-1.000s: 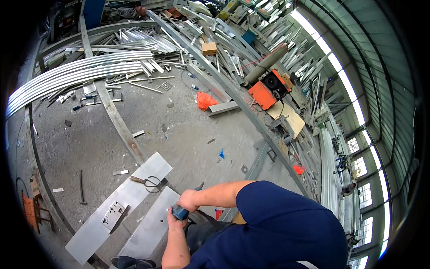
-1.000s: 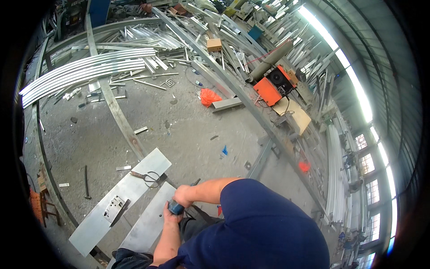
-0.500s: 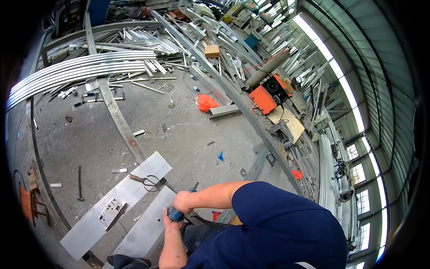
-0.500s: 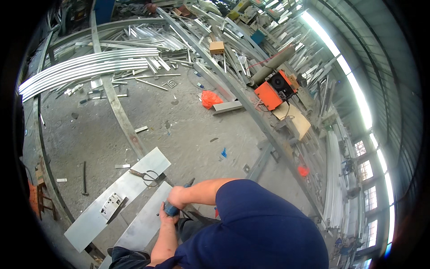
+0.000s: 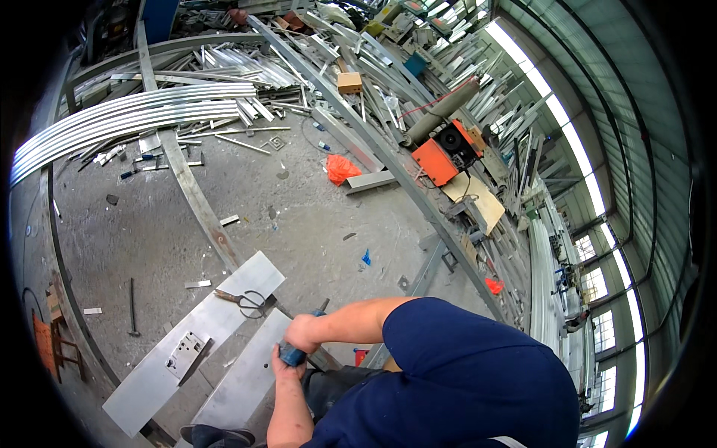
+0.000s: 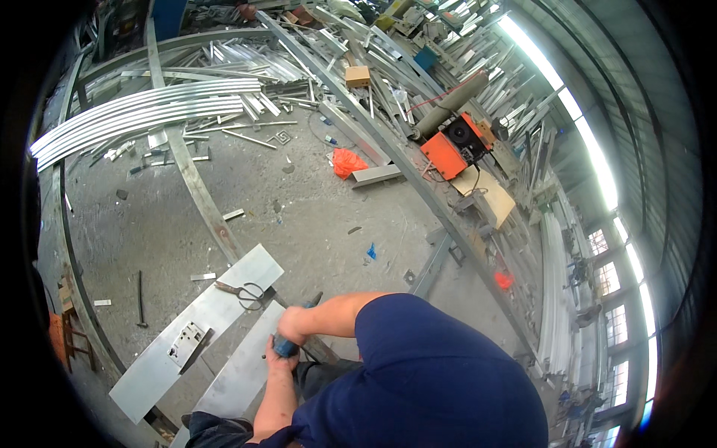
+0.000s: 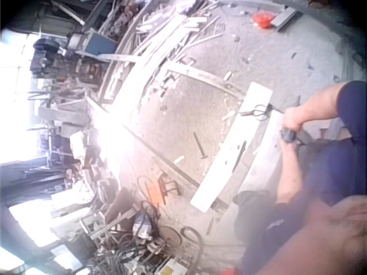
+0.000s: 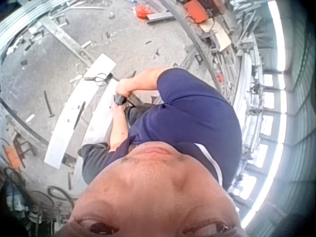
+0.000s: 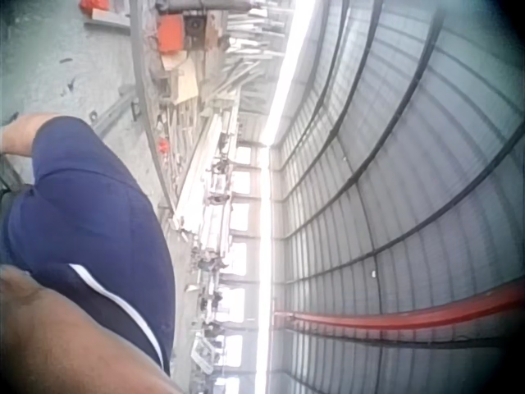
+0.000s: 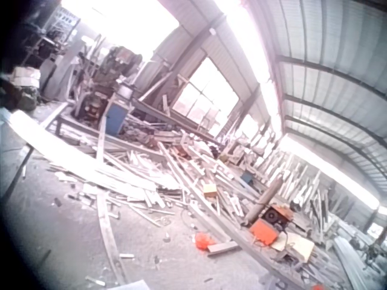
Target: The person uses a corded drill to make holes in a flat metal sheet resting on a workbench. They repeatedly measure and mark positions with a pair of scissors, then drill at each marked spot. The person adjusts the sheet and repositions the drill multiple times throughout the process.
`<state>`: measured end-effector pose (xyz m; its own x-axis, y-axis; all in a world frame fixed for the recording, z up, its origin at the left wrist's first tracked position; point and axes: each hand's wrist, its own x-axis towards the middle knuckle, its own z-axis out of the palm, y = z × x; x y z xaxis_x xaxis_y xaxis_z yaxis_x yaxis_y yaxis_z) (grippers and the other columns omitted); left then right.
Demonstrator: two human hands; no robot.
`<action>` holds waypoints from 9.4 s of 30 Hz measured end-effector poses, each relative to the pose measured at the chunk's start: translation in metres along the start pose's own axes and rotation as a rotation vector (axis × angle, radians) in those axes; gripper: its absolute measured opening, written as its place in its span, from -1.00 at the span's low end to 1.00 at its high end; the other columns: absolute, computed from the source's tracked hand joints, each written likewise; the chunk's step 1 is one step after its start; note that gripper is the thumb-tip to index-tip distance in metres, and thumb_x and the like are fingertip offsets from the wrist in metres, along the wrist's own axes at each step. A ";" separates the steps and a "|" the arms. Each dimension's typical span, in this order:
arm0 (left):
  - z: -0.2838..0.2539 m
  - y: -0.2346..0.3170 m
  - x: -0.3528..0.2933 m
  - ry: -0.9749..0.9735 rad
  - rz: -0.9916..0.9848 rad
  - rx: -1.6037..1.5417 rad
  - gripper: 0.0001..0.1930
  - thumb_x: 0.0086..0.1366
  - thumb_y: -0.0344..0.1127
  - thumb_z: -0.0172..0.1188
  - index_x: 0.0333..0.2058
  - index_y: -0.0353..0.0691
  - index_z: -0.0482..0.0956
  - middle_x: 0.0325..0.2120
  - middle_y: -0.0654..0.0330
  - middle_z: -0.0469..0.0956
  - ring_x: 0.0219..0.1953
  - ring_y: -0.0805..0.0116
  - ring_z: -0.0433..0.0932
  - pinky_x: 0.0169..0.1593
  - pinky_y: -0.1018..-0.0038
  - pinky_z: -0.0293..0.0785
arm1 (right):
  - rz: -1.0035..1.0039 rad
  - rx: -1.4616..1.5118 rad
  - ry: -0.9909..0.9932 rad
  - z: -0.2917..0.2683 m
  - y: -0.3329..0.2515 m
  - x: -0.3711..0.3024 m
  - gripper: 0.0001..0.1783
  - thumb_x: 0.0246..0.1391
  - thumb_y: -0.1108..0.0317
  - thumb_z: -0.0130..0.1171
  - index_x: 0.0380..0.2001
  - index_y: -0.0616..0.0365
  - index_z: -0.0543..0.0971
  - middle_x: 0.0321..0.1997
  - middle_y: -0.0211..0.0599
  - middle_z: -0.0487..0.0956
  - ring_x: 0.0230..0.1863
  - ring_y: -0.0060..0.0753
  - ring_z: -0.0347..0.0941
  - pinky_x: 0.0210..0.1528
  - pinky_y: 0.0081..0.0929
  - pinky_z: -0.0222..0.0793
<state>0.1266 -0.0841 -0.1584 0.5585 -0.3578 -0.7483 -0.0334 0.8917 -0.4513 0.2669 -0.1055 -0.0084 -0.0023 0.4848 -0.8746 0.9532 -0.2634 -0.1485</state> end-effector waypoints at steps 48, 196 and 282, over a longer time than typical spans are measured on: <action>0.027 -0.002 -0.022 0.113 -0.127 -0.081 -0.69 0.30 -0.03 0.22 -0.13 -0.09 0.54 -0.21 0.18 0.66 -0.19 0.18 0.67 0.01 0.17 0.56 | 0.105 -0.113 -0.134 -0.010 -0.006 -0.007 -0.20 -0.09 0.33 0.16 0.33 -0.03 0.32 -0.21 -0.12 0.68 -0.19 -0.04 0.64 -0.14 -0.14 0.56; 0.030 0.002 0.003 0.096 -0.060 -0.277 -0.58 0.26 -0.09 0.28 -0.03 -0.21 0.46 -0.12 0.07 0.60 -0.15 0.08 0.65 0.00 0.09 0.60 | 0.042 -0.141 -0.045 -0.033 0.003 0.009 -0.24 -0.14 0.39 0.16 0.25 -0.19 0.39 -0.28 -0.04 0.68 -0.23 0.09 0.62 -0.16 -0.03 0.54; 0.043 0.006 -0.328 0.346 0.713 1.068 -0.28 -0.03 -0.31 0.53 0.08 -0.35 0.36 -0.15 0.15 0.55 -0.09 0.37 0.53 0.06 0.39 0.46 | 0.301 0.662 0.809 0.060 0.055 0.158 -0.41 0.05 0.10 0.33 0.01 0.34 0.51 -0.02 0.11 0.59 0.00 0.10 0.55 0.03 -0.11 0.48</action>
<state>-0.0212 0.0504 0.1057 0.4471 0.3657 -0.8163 0.5228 0.6336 0.5702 0.3006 -0.0937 -0.1826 0.6352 0.6668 -0.3898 0.5284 -0.7433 -0.4103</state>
